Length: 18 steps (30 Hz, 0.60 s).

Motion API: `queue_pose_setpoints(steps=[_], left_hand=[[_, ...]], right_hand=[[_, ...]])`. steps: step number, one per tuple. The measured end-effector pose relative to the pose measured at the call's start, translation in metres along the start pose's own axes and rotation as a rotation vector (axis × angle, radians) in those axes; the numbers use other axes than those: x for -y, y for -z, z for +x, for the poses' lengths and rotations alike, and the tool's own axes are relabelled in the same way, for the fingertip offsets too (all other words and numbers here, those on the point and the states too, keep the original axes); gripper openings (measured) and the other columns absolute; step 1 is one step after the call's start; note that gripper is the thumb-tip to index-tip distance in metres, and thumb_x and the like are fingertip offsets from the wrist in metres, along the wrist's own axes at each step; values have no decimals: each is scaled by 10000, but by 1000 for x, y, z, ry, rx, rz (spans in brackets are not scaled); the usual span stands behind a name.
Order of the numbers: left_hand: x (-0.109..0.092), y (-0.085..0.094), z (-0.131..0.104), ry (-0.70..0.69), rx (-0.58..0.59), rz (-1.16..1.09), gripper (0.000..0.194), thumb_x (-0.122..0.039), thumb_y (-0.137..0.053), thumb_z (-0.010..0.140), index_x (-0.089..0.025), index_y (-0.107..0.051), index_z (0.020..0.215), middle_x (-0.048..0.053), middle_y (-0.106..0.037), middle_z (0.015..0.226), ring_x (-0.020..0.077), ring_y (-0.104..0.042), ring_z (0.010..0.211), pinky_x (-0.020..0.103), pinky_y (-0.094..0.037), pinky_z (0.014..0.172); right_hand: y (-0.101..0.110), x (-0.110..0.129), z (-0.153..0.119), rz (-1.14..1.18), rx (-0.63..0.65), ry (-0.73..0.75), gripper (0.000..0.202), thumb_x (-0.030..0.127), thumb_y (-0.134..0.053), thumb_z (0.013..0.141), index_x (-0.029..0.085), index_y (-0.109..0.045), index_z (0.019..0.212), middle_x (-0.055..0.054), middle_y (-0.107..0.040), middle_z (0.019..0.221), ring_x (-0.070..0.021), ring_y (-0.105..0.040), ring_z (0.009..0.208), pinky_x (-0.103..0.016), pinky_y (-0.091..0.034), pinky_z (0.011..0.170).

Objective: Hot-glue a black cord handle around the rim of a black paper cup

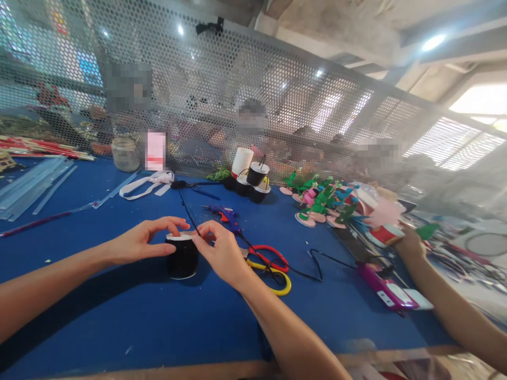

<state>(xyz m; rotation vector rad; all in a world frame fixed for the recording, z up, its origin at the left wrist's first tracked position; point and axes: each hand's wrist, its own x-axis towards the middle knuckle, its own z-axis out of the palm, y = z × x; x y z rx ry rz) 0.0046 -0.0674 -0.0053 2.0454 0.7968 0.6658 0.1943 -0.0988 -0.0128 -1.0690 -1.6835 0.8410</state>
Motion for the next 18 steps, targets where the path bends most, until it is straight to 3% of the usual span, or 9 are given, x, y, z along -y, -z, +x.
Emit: queue_pose_setpoints(steps=[7, 12, 18], left_hand=[[-9, -16, -4, -18, -112, 48, 107, -234, -564, 685, -145, -528, 732, 99, -525, 1099, 211, -469, 1058, 357, -346, 923], [-11, -16, -3, -65, -69, 22, 81, -208, -532, 720, -140, -575, 711, 72, -558, 1020, 186, -492, 1011, 333, -348, 918], [-6, -12, -2, -75, -5, -93, 80, -223, -548, 731, -151, -582, 741, 62, -526, 1092, 186, -461, 1067, 333, -322, 945]], right_hand=[[-9, 7, -8, -156, -39, 121, 119, 196, -513, 741, 198, -457, 637, -19, -564, 758, -144, -542, 726, -279, -434, 702], [-10, 9, -8, -135, -49, 103, 91, 185, -526, 727, 187, -480, 649, -27, -573, 764, -138, -550, 712, -274, -439, 692], [-4, 7, -8, -62, -35, 56, 117, 194, -539, 717, 188, -462, 630, -35, -584, 817, -140, -569, 749, -274, -446, 714]])
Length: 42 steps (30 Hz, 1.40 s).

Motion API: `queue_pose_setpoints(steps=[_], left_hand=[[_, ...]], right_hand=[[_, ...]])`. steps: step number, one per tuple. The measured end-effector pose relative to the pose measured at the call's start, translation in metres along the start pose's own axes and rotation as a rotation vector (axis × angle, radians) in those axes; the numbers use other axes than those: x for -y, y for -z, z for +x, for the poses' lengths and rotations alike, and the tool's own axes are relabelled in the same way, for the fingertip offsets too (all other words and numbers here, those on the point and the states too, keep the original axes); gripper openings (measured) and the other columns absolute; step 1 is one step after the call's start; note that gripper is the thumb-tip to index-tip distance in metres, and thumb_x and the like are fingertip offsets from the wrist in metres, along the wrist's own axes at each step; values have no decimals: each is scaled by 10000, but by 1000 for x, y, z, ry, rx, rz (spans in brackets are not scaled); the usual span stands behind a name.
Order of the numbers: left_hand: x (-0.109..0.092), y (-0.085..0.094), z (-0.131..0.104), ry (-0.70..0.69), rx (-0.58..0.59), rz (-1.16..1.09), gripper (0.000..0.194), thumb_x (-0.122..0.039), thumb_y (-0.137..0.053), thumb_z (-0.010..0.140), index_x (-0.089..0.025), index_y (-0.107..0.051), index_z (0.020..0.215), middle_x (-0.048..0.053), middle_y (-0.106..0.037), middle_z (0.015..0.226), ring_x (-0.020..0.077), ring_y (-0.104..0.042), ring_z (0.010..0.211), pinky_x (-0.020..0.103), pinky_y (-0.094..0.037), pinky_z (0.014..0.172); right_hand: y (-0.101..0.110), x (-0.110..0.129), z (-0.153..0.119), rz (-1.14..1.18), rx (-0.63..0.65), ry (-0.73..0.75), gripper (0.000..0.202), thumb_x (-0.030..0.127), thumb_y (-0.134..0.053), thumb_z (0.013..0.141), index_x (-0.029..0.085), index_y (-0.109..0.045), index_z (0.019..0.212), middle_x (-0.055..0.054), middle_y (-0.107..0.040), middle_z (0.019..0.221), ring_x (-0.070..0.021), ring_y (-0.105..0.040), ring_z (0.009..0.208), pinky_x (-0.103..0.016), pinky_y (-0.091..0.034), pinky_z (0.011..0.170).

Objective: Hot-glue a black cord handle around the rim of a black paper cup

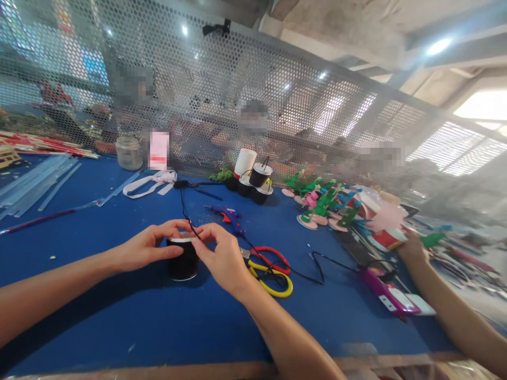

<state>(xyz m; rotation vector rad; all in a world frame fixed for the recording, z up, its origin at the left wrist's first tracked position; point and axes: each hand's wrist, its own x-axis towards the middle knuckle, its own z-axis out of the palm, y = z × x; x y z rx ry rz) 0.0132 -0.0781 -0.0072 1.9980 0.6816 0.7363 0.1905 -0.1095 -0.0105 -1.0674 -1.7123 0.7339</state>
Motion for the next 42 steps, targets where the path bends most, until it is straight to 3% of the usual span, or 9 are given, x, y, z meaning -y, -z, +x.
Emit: queue_pose_setpoints(steps=[9, 19, 27, 30, 33, 37, 39, 42], left_hand=[[6, 3, 0, 50, 23, -11, 127, -241, -544, 725, -152, -572, 811, 82, -463, 1166, 209, -404, 1135, 360, -274, 979], [-7, -7, 0, 60, -130, 84, 81, -214, -542, 665, -146, -526, 705, 91, -535, 1035, 205, -475, 1030, 340, -341, 921], [-12, -6, -2, 32, -109, 72, 118, -229, -500, 699, -145, -500, 616, 46, -540, 878, 182, -498, 900, 313, -377, 823], [-12, -4, -1, 38, -92, 3, 137, -232, -502, 709, -144, -479, 607, 29, -529, 829, 162, -502, 835, 302, -385, 793], [-6, -3, 0, 40, -113, -82, 116, -235, -530, 708, -147, -493, 642, 41, -540, 919, 174, -499, 927, 310, -361, 856], [8, -1, 0, 67, -107, -80, 107, -249, -547, 704, -151, -519, 674, 58, -546, 1001, 199, -478, 1028, 341, -312, 924], [12, 1, 1, 101, -94, -60, 121, -263, -541, 705, -154, -508, 663, 60, -546, 1037, 208, -467, 1057, 360, -301, 936], [13, 3, 1, 129, -76, -31, 129, -272, -535, 705, -159, -496, 658, 62, -535, 1084, 213, -445, 1094, 379, -286, 949]], right_hand=[[-4, 0, 0, -72, -30, 51, 124, 159, -523, 712, 187, -451, 615, -32, -575, 784, -141, -563, 746, -277, -442, 712], [-10, 7, -4, -211, -68, 165, 139, 124, -512, 713, 195, -453, 609, -25, -581, 737, -139, -560, 722, -266, -438, 678], [-15, 13, -5, -223, -50, 206, 114, 115, -523, 701, 186, -482, 622, -40, -591, 746, -147, -565, 743, -271, -444, 686], [-7, 15, 3, -129, -21, 154, 18, 167, -529, 711, 178, -535, 724, -51, -605, 819, -148, -570, 783, -273, -451, 716], [11, 11, 17, -139, -50, 44, 153, 267, -504, 744, 161, -562, 837, -68, -624, 876, -153, -582, 781, -278, -458, 712], [37, -14, 38, -608, -124, -206, 236, 316, -454, 766, 148, -574, 881, -73, -637, 848, -172, -596, 746, -287, -451, 686], [44, -32, 46, -712, -119, -269, 169, 246, -521, 703, 126, -599, 793, -117, -634, 831, -231, -587, 810, -327, -430, 709], [44, -56, 54, -753, -71, -349, 68, 159, -603, 579, 150, -563, 525, -108, -624, 641, -249, -603, 705, -298, -426, 606]])
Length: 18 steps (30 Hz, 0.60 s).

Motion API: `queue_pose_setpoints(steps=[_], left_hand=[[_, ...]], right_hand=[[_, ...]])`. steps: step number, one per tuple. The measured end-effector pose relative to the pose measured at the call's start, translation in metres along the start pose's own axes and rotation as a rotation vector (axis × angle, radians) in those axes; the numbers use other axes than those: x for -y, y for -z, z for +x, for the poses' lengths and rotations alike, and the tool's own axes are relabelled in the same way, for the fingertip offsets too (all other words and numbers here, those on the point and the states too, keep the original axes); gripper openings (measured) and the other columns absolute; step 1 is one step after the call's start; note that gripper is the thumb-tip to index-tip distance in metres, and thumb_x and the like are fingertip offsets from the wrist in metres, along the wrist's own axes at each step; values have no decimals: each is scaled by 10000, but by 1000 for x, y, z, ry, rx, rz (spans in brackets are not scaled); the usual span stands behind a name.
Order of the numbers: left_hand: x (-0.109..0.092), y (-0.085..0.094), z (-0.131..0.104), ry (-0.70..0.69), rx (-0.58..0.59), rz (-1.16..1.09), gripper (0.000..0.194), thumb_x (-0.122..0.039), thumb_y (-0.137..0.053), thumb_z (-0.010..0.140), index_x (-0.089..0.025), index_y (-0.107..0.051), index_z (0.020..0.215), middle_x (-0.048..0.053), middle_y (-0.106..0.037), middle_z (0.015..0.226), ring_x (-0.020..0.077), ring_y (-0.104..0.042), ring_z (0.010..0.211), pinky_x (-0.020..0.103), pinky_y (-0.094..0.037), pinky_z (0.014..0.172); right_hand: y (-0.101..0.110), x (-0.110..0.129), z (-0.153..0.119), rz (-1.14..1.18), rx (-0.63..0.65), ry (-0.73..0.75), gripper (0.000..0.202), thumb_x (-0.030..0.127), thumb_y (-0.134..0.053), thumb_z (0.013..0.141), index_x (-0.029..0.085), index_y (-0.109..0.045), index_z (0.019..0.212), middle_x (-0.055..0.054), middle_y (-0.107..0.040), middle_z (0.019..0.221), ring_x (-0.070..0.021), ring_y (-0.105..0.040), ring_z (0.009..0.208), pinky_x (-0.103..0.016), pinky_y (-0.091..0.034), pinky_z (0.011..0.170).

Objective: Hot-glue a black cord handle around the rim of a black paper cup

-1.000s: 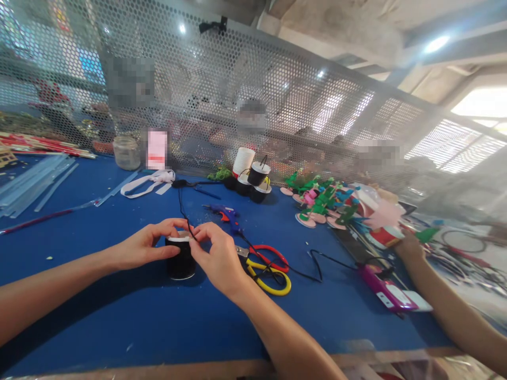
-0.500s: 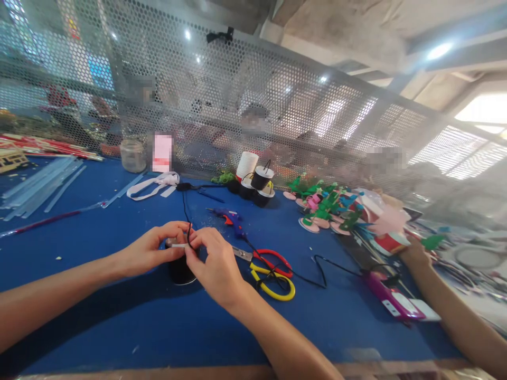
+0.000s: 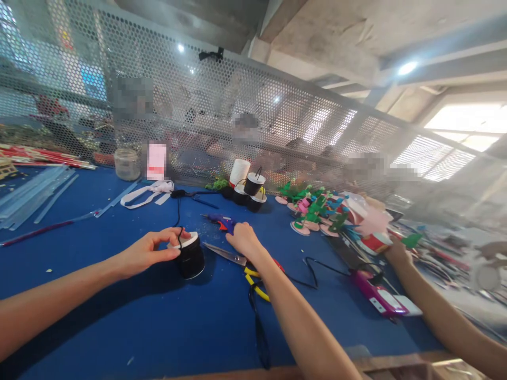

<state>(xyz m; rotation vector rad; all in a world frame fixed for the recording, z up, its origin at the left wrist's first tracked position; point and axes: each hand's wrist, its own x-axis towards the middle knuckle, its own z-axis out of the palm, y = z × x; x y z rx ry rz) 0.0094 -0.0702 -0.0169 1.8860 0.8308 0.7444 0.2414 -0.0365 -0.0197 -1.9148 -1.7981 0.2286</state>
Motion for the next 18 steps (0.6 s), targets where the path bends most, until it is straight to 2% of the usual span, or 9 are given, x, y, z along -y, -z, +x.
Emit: queue_pose_setpoints(steps=[3, 6, 9, 12, 14, 16, 18], left_hand=[[-4, 3, 0, 3, 22, 38, 107, -255, -542, 690, -160, -501, 660, 68, -544, 1086, 221, -419, 1128, 395, -268, 961], [-9, 8, 0, 12, 58, 83, 101, -240, -543, 682, -157, -503, 641, 69, -556, 1089, 231, -411, 1139, 397, -268, 958], [-12, 13, 0, 22, 110, 120, 117, -237, -539, 691, -153, -495, 622, 65, -570, 1076, 234, -422, 1130, 383, -282, 947], [-11, 16, 1, 5, 145, 130, 132, -240, -546, 700, -151, -493, 617, 63, -574, 1067, 223, -425, 1125, 366, -266, 963], [-7, 15, 2, -12, 130, 101, 134, -253, -546, 710, -149, -504, 636, 67, -568, 1073, 216, -424, 1126, 362, -251, 977], [-3, 14, 2, -22, 83, 39, 136, -268, -540, 723, -149, -512, 665, 73, -562, 1069, 212, -433, 1114, 362, -261, 972], [1, 12, 3, -24, 26, -28, 142, -277, -532, 733, -149, -509, 677, 75, -556, 1059, 206, -455, 1085, 362, -286, 955]], right_hand=[[-14, -4, 10, 8, 21, -52, 139, 92, -599, 521, 171, -513, 446, -74, -597, 545, -220, -602, 627, -256, -401, 530], [-15, -3, 15, 70, -3, -94, 66, 93, -564, 537, 157, -550, 543, -71, -602, 566, -220, -600, 633, -255, -397, 517], [-3, -2, 10, 184, -31, -111, 189, 138, -541, 575, 118, -570, 761, -78, -624, 675, -214, -601, 667, -261, -420, 526], [19, 4, -7, 329, -46, -73, 323, 184, -507, 638, 110, -511, 951, -75, -620, 838, -161, -598, 711, -239, -447, 561], [33, 11, -24, 428, -1, -32, 276, 275, -511, 673, 120, -523, 900, -29, -609, 719, -130, -580, 610, -232, -451, 537], [42, 18, -41, 618, 130, -9, 253, 353, -526, 675, 117, -548, 763, 8, -544, 546, -113, -519, 468, -236, -425, 464], [44, 25, -57, 686, 141, 35, 265, 371, -549, 664, 122, -552, 755, 7, -542, 561, -101, -495, 439, -233, -414, 441]])
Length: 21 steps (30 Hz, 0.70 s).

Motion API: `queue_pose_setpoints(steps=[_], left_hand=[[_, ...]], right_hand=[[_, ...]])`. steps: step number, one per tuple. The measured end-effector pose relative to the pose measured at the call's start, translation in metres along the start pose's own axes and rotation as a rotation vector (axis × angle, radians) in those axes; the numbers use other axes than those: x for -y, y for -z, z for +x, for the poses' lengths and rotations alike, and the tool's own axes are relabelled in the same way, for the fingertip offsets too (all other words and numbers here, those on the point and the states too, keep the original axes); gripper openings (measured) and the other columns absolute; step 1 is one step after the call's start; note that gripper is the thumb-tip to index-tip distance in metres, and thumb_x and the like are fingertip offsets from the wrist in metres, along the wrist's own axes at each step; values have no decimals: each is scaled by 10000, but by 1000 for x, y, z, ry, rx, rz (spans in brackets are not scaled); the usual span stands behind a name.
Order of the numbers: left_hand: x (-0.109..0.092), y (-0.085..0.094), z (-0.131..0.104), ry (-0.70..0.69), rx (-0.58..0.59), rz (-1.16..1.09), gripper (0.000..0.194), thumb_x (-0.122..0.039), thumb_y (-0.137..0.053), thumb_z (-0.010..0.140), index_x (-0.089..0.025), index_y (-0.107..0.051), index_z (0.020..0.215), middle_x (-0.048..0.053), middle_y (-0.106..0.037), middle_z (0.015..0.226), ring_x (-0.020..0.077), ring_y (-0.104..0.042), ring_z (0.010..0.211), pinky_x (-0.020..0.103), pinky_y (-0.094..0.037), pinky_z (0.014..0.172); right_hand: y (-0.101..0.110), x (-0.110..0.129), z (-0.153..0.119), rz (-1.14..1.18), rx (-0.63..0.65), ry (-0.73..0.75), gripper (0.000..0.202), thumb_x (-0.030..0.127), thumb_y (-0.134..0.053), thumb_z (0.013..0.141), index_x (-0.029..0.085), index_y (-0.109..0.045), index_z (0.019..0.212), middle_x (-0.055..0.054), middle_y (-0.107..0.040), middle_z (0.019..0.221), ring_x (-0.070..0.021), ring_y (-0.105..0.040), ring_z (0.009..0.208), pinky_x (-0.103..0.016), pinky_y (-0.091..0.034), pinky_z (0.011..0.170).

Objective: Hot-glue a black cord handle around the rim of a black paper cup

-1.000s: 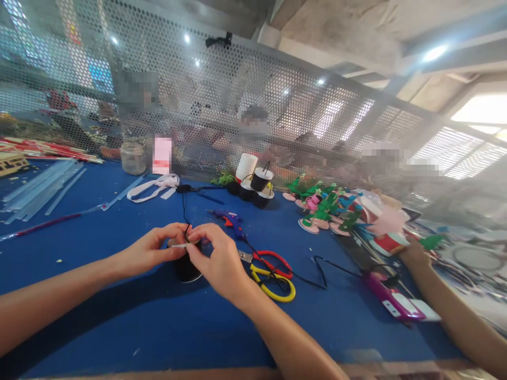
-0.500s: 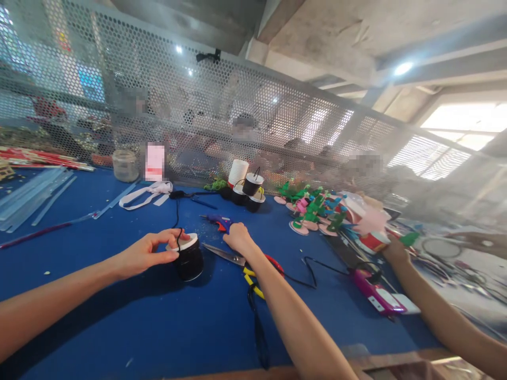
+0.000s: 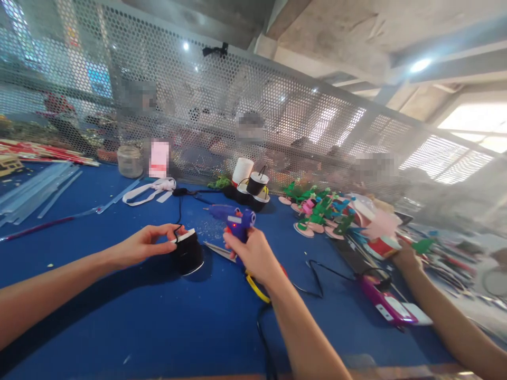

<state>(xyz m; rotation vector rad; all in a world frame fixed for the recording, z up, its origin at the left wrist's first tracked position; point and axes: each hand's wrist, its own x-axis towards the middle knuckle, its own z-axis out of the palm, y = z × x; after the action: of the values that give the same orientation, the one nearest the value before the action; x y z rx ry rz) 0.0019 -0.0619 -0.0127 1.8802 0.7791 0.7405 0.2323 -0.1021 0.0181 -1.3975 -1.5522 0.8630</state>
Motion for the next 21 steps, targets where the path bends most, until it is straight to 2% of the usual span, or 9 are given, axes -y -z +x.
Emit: queue_pose_setpoints(steps=[3, 7, 12, 15, 21], left_hand=[[4, -2, 0, 11, -61, -58, 154, -280, -532, 738, -149, -496, 665, 68, -564, 1020, 203, -471, 1058, 364, -297, 945], [6, -2, 1, 60, -86, -108, 174, -291, -544, 730, -154, -479, 645, 55, -582, 1004, 207, -474, 1052, 376, -294, 943], [6, -4, 2, 95, -123, -155, 180, -301, -560, 712, -154, -482, 644, 55, -582, 1026, 206, -460, 1081, 372, -294, 953], [6, -5, 2, 107, -133, -172, 192, -311, -569, 703, -154, -480, 637, 59, -581, 1050, 207, -462, 1086, 371, -298, 954], [8, -5, 1, 98, -121, -174, 186, -307, -569, 712, -156, -487, 639, 52, -600, 1054, 204, -472, 1088, 359, -296, 961]], right_hand=[[-11, 3, -15, -12, 39, 38, 264, 370, -529, 697, 128, -562, 796, 9, -533, 560, -94, -472, 418, -230, -417, 426], [-21, -1, -25, -121, 89, 13, 230, 384, -523, 721, 157, -556, 734, 35, -475, 461, -100, -445, 369, -223, -394, 368], [-23, -6, -28, -294, 19, 195, 173, 339, -540, 721, 175, -556, 671, 8, -552, 535, -125, -491, 455, -247, -441, 475], [-24, -5, -28, -371, -10, 248, 163, 323, -529, 727, 170, -559, 681, -7, -586, 587, -141, -514, 506, -259, -452, 521], [-30, -2, -31, -387, -30, 286, 173, 298, -525, 723, 189, -492, 593, 9, -551, 541, -123, -483, 478, -225, -421, 448]])
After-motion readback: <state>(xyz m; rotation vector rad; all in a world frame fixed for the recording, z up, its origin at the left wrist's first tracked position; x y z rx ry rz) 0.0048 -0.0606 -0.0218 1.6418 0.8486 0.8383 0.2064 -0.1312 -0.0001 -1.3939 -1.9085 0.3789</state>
